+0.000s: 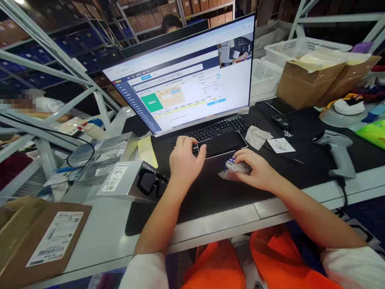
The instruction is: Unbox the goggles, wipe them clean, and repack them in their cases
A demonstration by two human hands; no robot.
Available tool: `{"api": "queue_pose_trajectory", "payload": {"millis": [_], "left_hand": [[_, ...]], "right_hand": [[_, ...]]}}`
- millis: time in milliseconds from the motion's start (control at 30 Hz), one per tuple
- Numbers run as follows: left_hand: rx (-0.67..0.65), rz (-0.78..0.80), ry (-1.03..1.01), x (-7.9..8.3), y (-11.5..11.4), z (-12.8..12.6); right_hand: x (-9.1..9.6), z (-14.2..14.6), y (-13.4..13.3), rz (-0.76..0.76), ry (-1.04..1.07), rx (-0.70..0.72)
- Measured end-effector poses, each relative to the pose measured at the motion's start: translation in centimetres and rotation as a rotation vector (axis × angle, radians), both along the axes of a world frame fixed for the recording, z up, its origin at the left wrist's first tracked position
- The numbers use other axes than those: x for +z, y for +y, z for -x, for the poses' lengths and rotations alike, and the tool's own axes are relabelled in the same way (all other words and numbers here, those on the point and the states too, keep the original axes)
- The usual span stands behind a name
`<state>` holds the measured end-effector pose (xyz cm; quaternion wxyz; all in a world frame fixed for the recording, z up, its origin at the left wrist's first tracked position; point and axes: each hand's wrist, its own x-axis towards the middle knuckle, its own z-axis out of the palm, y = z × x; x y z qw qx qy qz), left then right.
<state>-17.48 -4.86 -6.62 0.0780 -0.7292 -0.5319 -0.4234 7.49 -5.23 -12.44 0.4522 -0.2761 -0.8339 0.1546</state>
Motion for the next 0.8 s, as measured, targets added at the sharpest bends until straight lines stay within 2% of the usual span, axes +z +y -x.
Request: {"api": "queue_pose_trajectory", "payload": {"millis": [33,133,167,200,333,467,567,667,800], "left_hand": [[-0.055,-0.002,0.031,0.2,-0.3,-0.1],[-0.489,0.094,0.142,0.0,-1.0,-1.2],[-0.606,0.154,0.182,-0.3,-1.1,-1.7],[-0.667,0.216,0.216,-0.6,-1.1,-2.1],[-0.623,0.346,0.272,-1.7,-0.5,-2.9],[-0.684,0.326,0.252,-1.9,-0.1,-2.8],[-0.659,0.316,0.232,-1.8,-0.3,-2.8],[-0.634,0.346,0.240,-1.8,-0.6,-3.1],[-0.579,0.285,0.336,-1.7,-0.8,-3.4]], "right_hand": [[0.1,0.1,-0.1,0.000,0.014,0.006],[-0.1,0.4,-0.2,-0.005,0.051,0.041],[-0.3,0.4,-0.2,-0.012,0.056,0.047],[-0.4,0.4,-0.1,-0.022,0.054,0.042],[-0.7,0.4,0.0,-0.066,-0.022,-0.054],[-0.5,0.4,-0.2,-0.145,-0.062,-0.089],[-0.5,0.4,-0.2,-0.210,-0.074,-0.137],[-0.6,0.3,0.0,-0.220,-0.094,-0.115],[-0.9,0.3,0.4,-0.232,-0.018,-0.065]]}}
